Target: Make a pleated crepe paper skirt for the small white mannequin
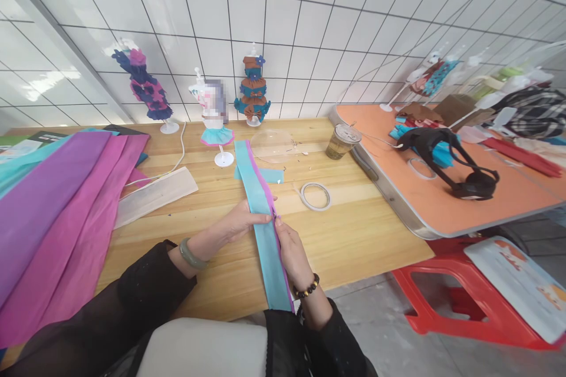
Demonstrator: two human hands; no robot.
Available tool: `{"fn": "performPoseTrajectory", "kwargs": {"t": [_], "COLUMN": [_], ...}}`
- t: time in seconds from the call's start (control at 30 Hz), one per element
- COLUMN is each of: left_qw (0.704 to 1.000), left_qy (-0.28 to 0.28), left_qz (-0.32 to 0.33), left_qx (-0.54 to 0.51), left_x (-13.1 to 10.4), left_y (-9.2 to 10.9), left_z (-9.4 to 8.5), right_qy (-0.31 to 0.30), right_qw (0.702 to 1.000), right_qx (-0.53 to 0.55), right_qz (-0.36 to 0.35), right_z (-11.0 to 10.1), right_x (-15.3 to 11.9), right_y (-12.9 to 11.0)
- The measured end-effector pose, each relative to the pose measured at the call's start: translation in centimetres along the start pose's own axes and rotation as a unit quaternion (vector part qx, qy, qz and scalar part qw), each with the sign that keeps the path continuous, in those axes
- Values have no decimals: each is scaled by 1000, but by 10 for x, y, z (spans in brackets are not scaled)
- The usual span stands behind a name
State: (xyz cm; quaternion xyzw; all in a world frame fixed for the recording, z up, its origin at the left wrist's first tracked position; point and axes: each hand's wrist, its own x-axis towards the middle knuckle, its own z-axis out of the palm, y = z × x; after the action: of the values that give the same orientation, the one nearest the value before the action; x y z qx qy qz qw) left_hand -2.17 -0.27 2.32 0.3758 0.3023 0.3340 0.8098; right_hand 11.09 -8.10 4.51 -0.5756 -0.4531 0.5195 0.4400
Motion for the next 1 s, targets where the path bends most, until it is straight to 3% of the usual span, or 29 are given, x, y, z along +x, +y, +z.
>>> {"fn": "performPoseTrajectory", "kwargs": {"t": [0.6, 1.0], "left_qw": [1000, 1000], "left_qy": [-28, 23], "left_qz": [-11, 9], "left_qx": [7, -8], "left_x": [0, 4], "left_y": [5, 6], "left_z": [-4, -9], "right_qy": [10, 22], "right_qw": [1000, 997], "right_qx": [-18, -66], "right_qz": [-5, -17], "right_z": [1, 3], "right_x": [0, 0], "right_y": [2, 12]}}
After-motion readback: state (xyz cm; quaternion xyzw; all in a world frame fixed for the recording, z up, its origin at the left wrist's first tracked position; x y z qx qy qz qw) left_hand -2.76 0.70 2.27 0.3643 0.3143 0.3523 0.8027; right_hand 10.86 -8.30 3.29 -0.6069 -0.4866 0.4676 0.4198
